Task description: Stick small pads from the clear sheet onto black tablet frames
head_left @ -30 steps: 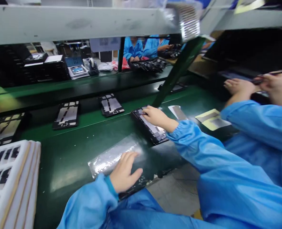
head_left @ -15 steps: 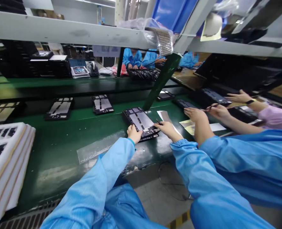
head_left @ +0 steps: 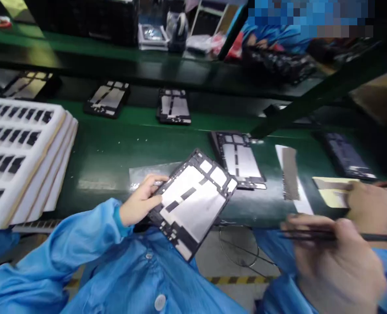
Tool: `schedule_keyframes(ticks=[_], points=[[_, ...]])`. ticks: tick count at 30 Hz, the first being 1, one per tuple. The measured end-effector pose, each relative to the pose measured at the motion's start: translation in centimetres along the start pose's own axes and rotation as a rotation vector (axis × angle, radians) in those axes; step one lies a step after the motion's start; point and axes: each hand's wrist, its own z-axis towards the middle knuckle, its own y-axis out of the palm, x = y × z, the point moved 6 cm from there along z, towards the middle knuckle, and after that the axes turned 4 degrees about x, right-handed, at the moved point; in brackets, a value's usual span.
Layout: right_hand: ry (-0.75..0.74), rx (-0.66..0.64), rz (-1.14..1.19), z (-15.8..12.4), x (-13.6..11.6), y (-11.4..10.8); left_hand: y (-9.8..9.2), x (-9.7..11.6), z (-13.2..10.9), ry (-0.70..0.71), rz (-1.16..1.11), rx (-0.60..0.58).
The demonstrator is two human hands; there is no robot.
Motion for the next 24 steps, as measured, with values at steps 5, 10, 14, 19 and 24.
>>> schedule_keyframes(ticks=[5, 10, 14, 19, 24], points=[[0.262, -0.398, 0.290, -0.4, -3.2, 14.7, -5.7, -0.1, -1.0, 0.054, 0.274, -0.150], [0.210, -0.934, 0.231, -0.4, -3.7, 30.0, -12.3, -1.5, 6.5, 0.054, 0.498, -0.150], [-0.084, -1.077, 0.073, -1.0, -1.6, 35.9, -13.8, -4.7, 9.4, 0.020, 0.517, -0.323], [-0.116, -1.097, 0.037, -1.6, 0.1, 36.3, -12.9, -5.4, 9.1, 0.092, 0.629, -0.379], [-0.159, -1.096, 0.053, -1.5, -0.1, 36.4, -12.8, -5.3, 9.2, 0.089, 0.658, -0.396]])
